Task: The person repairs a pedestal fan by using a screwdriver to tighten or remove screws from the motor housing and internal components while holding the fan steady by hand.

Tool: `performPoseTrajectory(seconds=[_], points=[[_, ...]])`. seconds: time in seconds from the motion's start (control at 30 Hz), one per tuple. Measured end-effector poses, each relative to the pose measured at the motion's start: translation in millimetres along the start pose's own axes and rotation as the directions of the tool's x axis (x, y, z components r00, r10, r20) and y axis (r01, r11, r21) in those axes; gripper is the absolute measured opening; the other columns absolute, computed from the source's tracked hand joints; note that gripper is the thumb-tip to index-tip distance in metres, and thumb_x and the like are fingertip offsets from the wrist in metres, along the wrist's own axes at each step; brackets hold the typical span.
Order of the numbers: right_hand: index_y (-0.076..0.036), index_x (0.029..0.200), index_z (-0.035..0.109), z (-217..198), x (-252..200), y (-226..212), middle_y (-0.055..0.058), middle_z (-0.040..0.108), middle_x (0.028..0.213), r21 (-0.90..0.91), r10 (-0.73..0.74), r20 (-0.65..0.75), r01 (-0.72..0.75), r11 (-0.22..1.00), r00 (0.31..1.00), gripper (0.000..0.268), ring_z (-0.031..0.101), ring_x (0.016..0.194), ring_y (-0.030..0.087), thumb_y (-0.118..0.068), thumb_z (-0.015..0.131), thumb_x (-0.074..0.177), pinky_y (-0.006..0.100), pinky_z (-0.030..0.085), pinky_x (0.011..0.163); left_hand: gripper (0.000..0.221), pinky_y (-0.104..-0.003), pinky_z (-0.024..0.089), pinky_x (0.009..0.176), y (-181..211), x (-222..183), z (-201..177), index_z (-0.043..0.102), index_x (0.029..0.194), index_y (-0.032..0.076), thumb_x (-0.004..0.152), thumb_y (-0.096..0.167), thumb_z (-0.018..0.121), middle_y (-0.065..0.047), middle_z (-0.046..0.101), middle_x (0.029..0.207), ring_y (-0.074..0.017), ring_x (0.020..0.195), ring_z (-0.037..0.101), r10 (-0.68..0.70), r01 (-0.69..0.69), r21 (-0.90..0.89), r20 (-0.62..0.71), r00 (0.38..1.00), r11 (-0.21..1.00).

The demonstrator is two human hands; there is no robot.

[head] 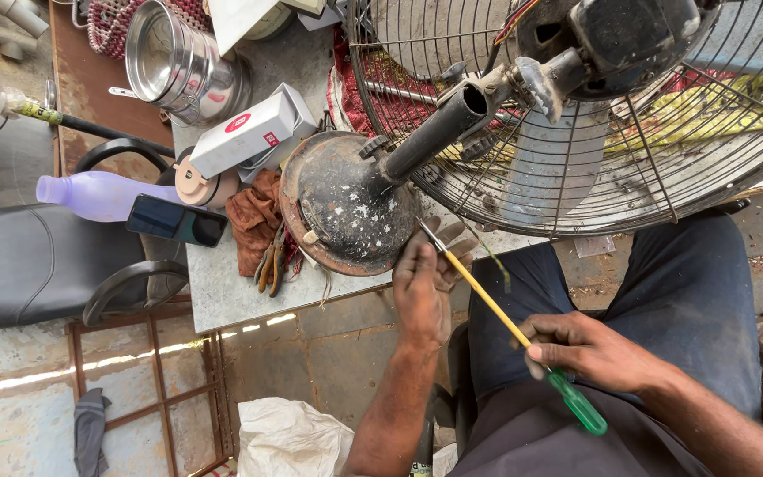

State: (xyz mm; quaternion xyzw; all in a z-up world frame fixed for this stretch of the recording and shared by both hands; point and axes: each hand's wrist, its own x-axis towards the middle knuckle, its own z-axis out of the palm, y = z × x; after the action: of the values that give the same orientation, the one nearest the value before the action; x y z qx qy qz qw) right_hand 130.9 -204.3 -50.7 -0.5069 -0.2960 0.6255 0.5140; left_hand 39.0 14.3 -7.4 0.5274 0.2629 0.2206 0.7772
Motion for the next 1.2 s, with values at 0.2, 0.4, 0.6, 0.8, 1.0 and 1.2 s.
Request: performPoseTrajectory(seconds=[0.2,0.4,0.6,0.8,1.0,1.2], points=[[-0.001,0.11,0.074,-5.2,-18.0,12.9,0.002,0.068,0.072,0.253,0.103,0.065,-0.116,0.961,0.993,0.032,0.058,0.068,0.011,-0.027,0.064,0.095,0.029,0.044,0.064,0.033,-0.043,0.061,0.089,-19.2,14.8,3.3,0.062,0.126,-0.002,0.111,0.027,0.059,-0.014,0.072,0.105,-0.0277,0.097,0.073,-0.031,0.017,-0.464,-0.022,0.999,0.886],[0.0,0.112,0.069,-5.9,-31.3,23.7,0.002,0.066,0.069,0.257,0.104,0.059,-0.116,0.959,0.993,0.032,0.058,0.067,0.011,-0.027,0.067,0.094,0.028,0.044,0.066,0.027,-0.042,0.061,0.084,-23.5,33.0,15.8,0.061,0.108,0.006,0.104,0.032,0.068,-0.008,0.07,0.093,-0.0231,0.086,0.072,-0.13,0.062,-0.459,-0.118,0.984,0.886],[0.001,0.11,0.067,-5.5,-34.3,29.0,0.003,0.065,0.068,0.339,0.102,0.065,-0.118,0.933,0.993,0.03,0.057,0.065,0.012,-0.024,0.066,0.094,0.028,0.043,0.062,0.037,-0.039,0.059,0.073,-21.2,39.2,18.9,0.056,0.121,0.007,0.106,0.04,0.061,-0.006,0.068,0.085,-0.0211,0.077,0.07,-0.176,0.084,-0.486,-0.146,0.974,0.87],[0.002,0.109,0.068,-8.6,-32.7,35.7,0.003,0.064,0.067,0.332,0.116,0.064,-0.131,0.934,0.991,0.029,0.057,0.064,0.013,-0.023,0.067,0.094,0.029,0.043,0.062,0.038,-0.039,0.059,0.08,-2.3,25.7,26.0,0.051,0.134,0.005,0.106,0.029,0.053,-0.008,0.07,0.09,-0.0208,0.082,0.071,-0.162,0.088,-0.495,-0.109,0.981,0.864],[-0.001,0.113,0.07,-17.8,-35.5,41.2,0.003,0.064,0.071,0.211,0.122,-0.033,-0.112,0.971,0.992,0.032,0.056,0.07,0.013,-0.027,0.065,0.095,0.028,0.045,0.069,0.039,-0.038,0.054,0.092,1.5,14.7,17.9,0.049,0.139,0.002,0.107,0.023,0.052,-0.01,0.069,0.1,-0.0208,0.095,0.068,-0.076,0.06,-0.424,-0.021,0.997,0.904],[-0.003,0.12,0.07,-22.1,-39.0,51.4,0.003,0.065,0.071,0.137,0.146,-0.177,-0.122,0.983,0.973,0.036,0.058,0.069,0.014,-0.027,0.06,0.096,0.029,0.045,0.063,0.044,-0.038,0.052,0.098,-5.1,-9.4,15.2,0.049,0.139,0.001,0.105,0.028,0.057,-0.011,0.067,0.111,-0.0208,0.106,0.065,0.061,-0.061,-0.199,-0.005,0.998,0.978]])
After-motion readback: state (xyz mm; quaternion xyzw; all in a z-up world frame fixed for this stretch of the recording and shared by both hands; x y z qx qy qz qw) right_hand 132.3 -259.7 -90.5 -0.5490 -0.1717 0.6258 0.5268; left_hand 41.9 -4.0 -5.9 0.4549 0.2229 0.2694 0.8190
